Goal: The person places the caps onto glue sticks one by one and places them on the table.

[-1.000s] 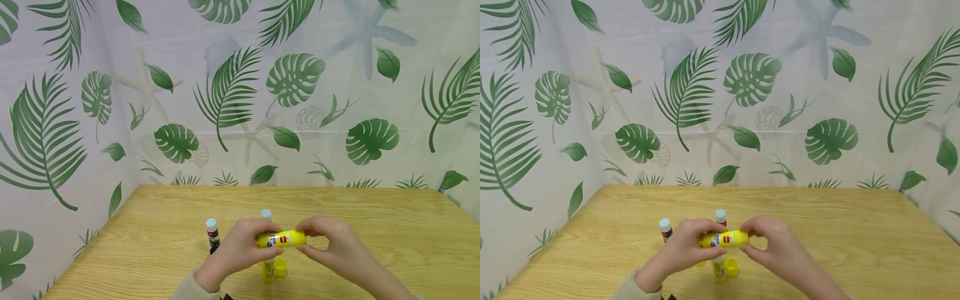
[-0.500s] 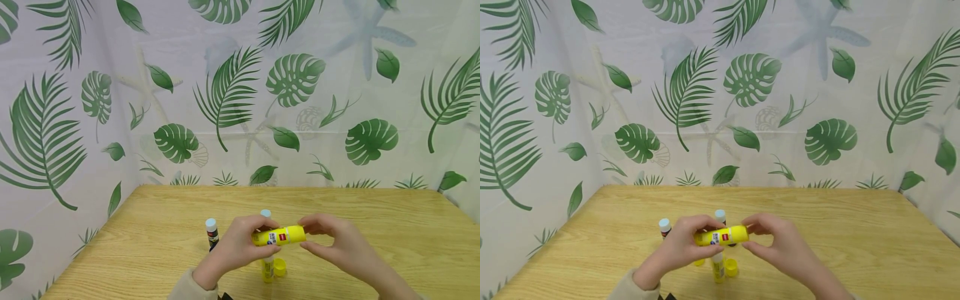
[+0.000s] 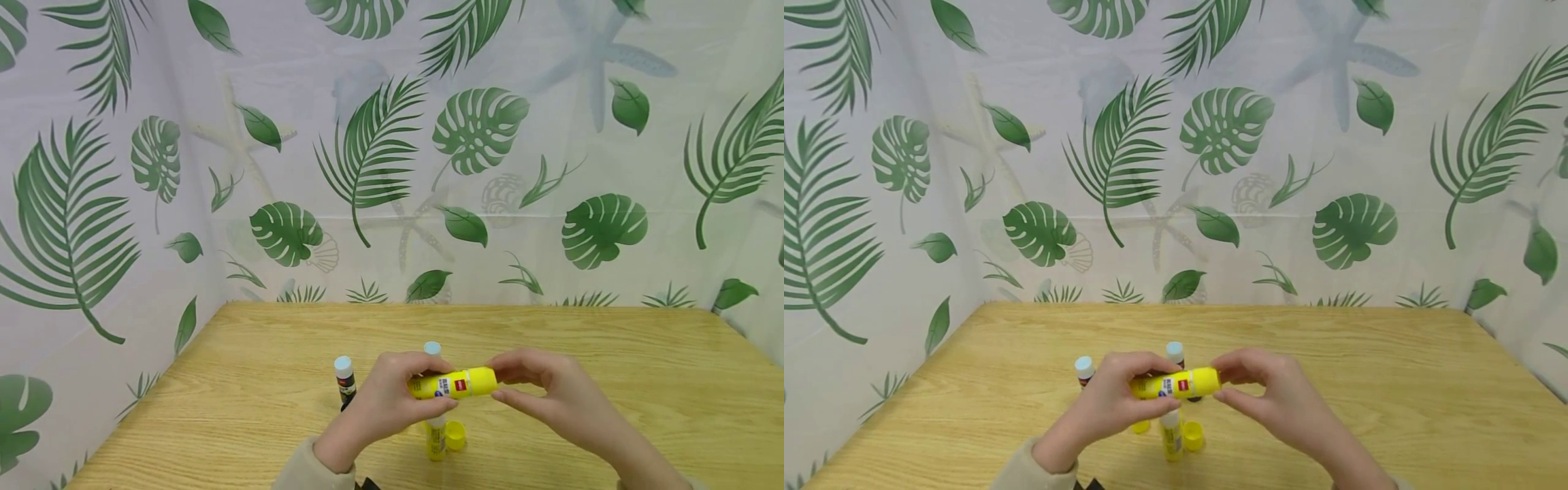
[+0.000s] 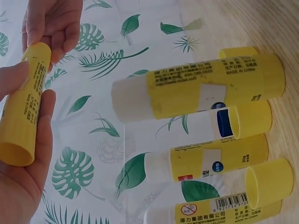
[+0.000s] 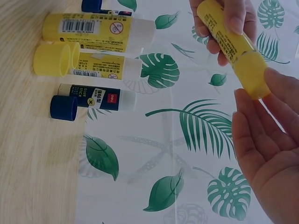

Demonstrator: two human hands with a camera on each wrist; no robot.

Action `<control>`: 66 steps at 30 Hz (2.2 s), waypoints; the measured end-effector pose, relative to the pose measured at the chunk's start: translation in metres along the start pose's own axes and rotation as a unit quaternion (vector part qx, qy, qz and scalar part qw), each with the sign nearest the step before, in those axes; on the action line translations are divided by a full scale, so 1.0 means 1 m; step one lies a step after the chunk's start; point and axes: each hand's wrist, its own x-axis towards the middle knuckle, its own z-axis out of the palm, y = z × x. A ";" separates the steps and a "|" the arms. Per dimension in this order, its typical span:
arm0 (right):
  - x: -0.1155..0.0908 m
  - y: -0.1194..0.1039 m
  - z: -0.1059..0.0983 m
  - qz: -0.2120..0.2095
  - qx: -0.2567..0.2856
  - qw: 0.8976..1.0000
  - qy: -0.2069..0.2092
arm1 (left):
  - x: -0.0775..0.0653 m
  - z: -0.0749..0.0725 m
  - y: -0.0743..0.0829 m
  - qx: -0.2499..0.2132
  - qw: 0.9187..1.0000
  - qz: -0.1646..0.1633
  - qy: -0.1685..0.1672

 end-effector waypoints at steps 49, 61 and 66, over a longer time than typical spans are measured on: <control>0.015 -0.010 -0.003 0.075 0.058 0.994 0.052 | 0.014 0.014 0.020 -0.071 0.994 -0.084 0.018; 0.015 -0.006 0.004 0.097 0.069 0.992 0.040 | 0.014 0.015 0.018 -0.045 0.995 -0.094 0.013; 0.015 -0.002 0.000 0.119 0.021 0.991 0.051 | 0.014 0.010 0.013 0.065 0.990 -0.120 -0.045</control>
